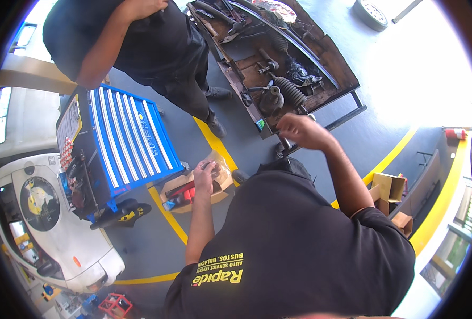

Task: The person unpacks small metal parts from plastic bags, places them on a workbench, and then reaches under a lifted car to install a part. They then use a screwdriver to tighten a bolt on a component on the workbench.

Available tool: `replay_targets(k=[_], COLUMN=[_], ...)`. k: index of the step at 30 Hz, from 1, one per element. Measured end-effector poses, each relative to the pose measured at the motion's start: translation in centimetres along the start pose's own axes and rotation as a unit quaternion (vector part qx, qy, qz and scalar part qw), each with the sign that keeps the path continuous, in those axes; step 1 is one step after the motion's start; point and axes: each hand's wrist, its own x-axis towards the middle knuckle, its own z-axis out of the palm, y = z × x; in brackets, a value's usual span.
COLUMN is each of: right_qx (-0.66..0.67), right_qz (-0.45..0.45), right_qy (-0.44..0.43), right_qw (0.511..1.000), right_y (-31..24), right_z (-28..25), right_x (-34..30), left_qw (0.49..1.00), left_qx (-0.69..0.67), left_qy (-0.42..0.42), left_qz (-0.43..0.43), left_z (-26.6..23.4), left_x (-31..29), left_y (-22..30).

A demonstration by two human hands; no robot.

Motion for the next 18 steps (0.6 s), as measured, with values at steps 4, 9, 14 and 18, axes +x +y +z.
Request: replay_targets(k=[4, 9, 14, 18], right_qx=[0.098, -0.001, -0.179, -0.279], right_qz=[-0.016, -0.111, -0.126, -0.047], right_qy=[0.139, 0.078, -0.153, -0.324], right_qw=[0.985, 0.991, 0.964, 0.903], right_y=[3.9, 7.0, 5.5, 4.5], right_z=[-7.1, -10.1, -5.4, -1.8], right_x=[3.5, 13.6, 25.4, 29.2], left_qw=[0.999, 0.996, 0.986, 0.971], left_qx=[-0.002, 0.023, 0.039, 0.005], left_qy=[0.036, 0.08, 0.162, 0.236], left_qz=[0.017, 0.043, 0.03, 0.028], left_z=[2.2, 4.8, 6.9, 7.7], left_x=[-0.6, -2.4, -6.2, -10.0], left_y=[-0.5, -2.3, -5.2, -7.7])
